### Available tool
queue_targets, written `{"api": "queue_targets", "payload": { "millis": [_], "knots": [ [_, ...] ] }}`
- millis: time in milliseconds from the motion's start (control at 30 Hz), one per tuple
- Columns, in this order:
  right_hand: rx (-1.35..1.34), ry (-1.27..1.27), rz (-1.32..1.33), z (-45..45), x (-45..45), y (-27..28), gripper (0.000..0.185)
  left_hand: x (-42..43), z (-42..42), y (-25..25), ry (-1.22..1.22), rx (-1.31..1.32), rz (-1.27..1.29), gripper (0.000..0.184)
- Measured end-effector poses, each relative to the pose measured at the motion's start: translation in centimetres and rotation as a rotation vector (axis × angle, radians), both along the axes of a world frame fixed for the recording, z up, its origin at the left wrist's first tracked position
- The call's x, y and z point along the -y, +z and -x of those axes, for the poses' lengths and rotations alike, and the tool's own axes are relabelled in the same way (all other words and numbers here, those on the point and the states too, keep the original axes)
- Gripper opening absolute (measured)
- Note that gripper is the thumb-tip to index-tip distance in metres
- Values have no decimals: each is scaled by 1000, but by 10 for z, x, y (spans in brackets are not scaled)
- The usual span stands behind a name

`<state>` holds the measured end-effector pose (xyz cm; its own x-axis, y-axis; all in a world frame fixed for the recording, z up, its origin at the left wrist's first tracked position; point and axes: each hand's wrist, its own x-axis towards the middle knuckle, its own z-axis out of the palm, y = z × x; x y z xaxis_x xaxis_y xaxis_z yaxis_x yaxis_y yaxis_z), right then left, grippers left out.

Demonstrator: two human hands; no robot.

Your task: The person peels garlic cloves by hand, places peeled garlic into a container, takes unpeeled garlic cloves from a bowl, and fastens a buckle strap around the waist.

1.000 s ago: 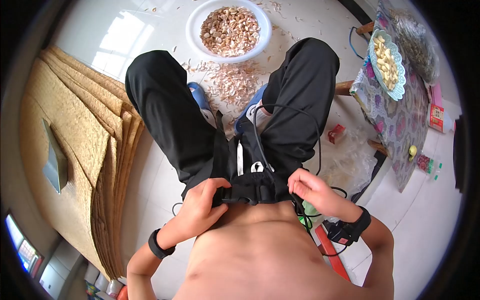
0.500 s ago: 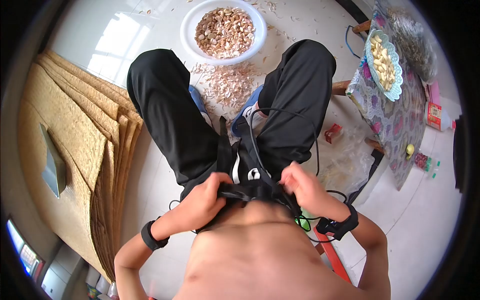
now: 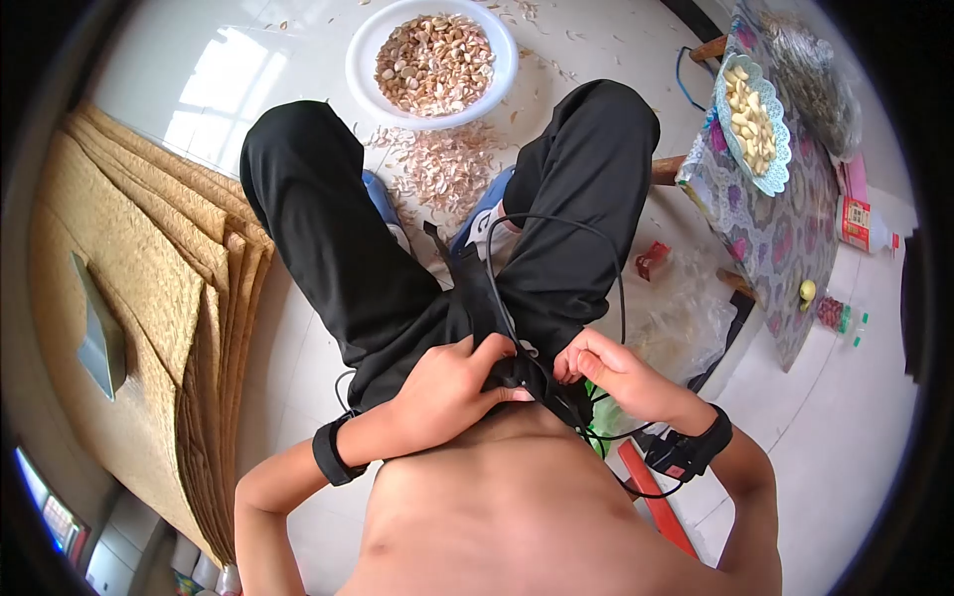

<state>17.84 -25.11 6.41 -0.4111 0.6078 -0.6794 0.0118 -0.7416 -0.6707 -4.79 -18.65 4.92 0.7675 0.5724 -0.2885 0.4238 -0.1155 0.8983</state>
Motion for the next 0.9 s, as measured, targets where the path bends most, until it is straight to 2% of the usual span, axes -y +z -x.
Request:
{"api": "queue_targets", "payload": {
  "millis": [100,167,267,367,433,600,633,667,733,767,900],
  "knots": [
    [0,-33,-9,3,3,-2,22,3,-9,-7,-53,81,-326,37],
    [22,-63,-2,5,2,-2,22,1,-18,-1,-117,67,-388,34],
    [-60,-71,172,-1,2,0,22,-1,-28,5,-262,22,-468,30],
    [-232,-224,359,-10,11,-5,22,1,-37,11,-337,53,-516,30],
    [-202,-167,366,-15,12,-2,23,4,-44,10,-365,71,-503,29],
    [-299,-219,518,-21,20,3,14,12,-50,2,-442,153,-282,29],
    [-263,-227,481,-24,30,-4,4,14,-52,1,-504,151,-182,32],
    [-221,-171,457,-24,31,-7,3,16,-54,-2,-495,157,-153,32],
    [-142,-61,419,-27,31,-13,3,20,-58,-4,-479,164,-82,33],
    [-160,-25,352,-30,31,-13,2,19,-60,-5,-506,136,43,34],
    [5,-11,251,-32,37,-21,4,13,-71,-5,-527,88,191,36]
  ]
}}
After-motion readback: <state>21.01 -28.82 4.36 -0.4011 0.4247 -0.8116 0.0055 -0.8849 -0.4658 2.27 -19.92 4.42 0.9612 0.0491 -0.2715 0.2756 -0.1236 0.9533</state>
